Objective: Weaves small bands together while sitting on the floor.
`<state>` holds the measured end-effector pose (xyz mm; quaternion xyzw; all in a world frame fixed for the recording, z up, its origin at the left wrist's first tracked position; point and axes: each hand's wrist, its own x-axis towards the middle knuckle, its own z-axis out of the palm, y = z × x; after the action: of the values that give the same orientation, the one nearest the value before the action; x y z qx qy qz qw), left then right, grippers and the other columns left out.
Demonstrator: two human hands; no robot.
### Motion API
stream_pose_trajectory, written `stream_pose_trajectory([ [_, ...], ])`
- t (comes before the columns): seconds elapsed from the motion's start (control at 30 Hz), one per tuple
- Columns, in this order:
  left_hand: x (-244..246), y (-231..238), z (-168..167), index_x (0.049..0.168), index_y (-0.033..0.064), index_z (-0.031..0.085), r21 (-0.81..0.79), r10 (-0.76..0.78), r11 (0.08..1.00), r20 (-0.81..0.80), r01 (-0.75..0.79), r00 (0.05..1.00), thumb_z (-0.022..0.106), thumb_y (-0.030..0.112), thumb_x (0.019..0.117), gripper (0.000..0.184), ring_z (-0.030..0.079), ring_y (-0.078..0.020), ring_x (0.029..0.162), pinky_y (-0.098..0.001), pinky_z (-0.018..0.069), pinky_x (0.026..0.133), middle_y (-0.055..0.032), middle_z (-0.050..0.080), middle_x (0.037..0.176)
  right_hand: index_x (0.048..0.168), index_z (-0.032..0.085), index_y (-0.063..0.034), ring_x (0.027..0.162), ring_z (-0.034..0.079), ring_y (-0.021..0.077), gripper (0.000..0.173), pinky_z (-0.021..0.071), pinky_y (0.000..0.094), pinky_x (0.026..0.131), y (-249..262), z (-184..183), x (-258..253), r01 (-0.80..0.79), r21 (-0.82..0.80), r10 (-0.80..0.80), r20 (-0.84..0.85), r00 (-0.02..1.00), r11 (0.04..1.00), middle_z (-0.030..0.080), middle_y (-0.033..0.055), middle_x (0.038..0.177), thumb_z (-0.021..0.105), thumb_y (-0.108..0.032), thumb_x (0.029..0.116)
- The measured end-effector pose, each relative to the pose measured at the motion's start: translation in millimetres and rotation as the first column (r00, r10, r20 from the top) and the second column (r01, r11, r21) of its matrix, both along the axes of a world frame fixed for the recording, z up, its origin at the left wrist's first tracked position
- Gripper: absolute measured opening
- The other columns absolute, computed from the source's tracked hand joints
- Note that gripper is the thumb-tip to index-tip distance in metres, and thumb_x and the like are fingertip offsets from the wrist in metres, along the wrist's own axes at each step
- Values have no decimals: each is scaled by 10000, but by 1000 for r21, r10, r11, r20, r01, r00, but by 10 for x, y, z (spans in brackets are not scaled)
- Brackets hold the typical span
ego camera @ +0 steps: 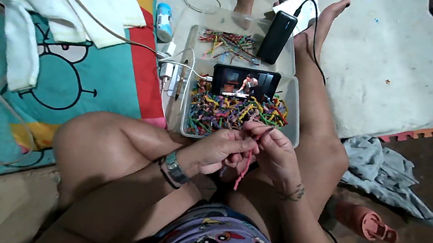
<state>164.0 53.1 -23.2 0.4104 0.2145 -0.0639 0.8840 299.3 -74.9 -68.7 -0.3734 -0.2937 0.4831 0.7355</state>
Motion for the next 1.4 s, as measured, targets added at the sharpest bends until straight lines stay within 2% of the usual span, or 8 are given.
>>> stream_pose_trajectory([
  [0.2, 27, -34, 13, 920, 101, 681, 248, -58, 968, 41, 46, 997, 531, 102, 1039, 191, 533, 43, 585, -111, 449, 549, 100, 623, 728, 877, 755, -187, 773, 683, 54, 48, 577, 218, 720, 44, 54, -75, 77, 11, -72, -234, 970, 997, 726, -16, 868, 764, -227, 902],
  [0.37, 20, -83, 28, 970, 4, 718, 739, -25, 674, 54, -23, 998, 581, 152, 1028, 210, 547, 58, 664, -113, 462, 634, 43, 645, 791, 822, 707, -213, 728, 664, 49, 98, 577, 223, 710, 116, 95, -138, 187, -95, -203, -204, 958, 978, 691, -30, 792, 783, -194, 881],
  [0.53, -15, -4, 51, 967, 99, 646, 139, -63, 989, 30, 58, 998, 477, 101, 1064, 195, 569, 19, 613, -125, 493, 570, 76, 632, 756, 1059, 771, -143, 914, 687, 42, 196, 580, 225, 800, 14, 43, 30, -131, -46, 128, -52, 990, 990, 716, 14, 1219, 645, -281, 1001],
  [0.73, 29, -131, 13, 911, 129, 646, -96, -38, 994, 92, 47, 995, 441, 152, 1075, 264, 530, 7, 564, -144, 461, 527, 84, 583, 684, 971, 775, -144, 825, 694, 65, 120, 580, 223, 761, 9, 14, -47, -37, 125, 75, -316, 946, 991, 741, -2, 945, 702, -237, 952],
  [0.83, 50, -184, 27, 932, 90, 668, 255, 2, 966, 99, -27, 995, 514, 101, 1047, 193, 560, 38, 603, -118, 476, 564, 95, 619, 723, 968, 761, -155, 822, 696, 71, 92, 584, 232, 766, 16, 71, -65, 34, 89, 1, -365, 931, 995, 733, -2, 907, 731, -229, 923],
  [0.97, 23, -213, -56, 972, -21, 732, 829, -25, 536, 204, -159, 979, 586, 173, 1021, 248, 590, 1, 738, -149, 481, 700, -46, 685, 842, 875, 744, -168, 750, 694, 81, 80, 598, 257, 721, 43, 137, -124, 205, -118, -232, -313, 921, 972, 719, 8, 810, 810, -205, 850],
  [1.13, 21, -124, 91, 932, 98, 663, 145, 12, 989, 77, -24, 997, 487, 108, 1058, 217, 574, 16, 619, -136, 500, 583, 82, 625, 733, 1114, 758, -166, 908, 694, 59, 264, 586, 228, 794, 1, 106, 58, -80, -20, 74, -202, 977, 997, 731, -2, 1116, 624, -365, 1005],
  [1.4, 26, -157, 50, 929, 128, 667, -183, -25, 982, 142, 51, 990, 455, 131, 1054, 247, 557, 13, 590, -134, 478, 550, 75, 610, 714, 970, 791, -172, 907, 705, 84, 118, 575, 269, 864, 32, -1, -4, 12, 210, 70, -378, 923, 978, 751, -20, 965, 712, -249, 929],
])
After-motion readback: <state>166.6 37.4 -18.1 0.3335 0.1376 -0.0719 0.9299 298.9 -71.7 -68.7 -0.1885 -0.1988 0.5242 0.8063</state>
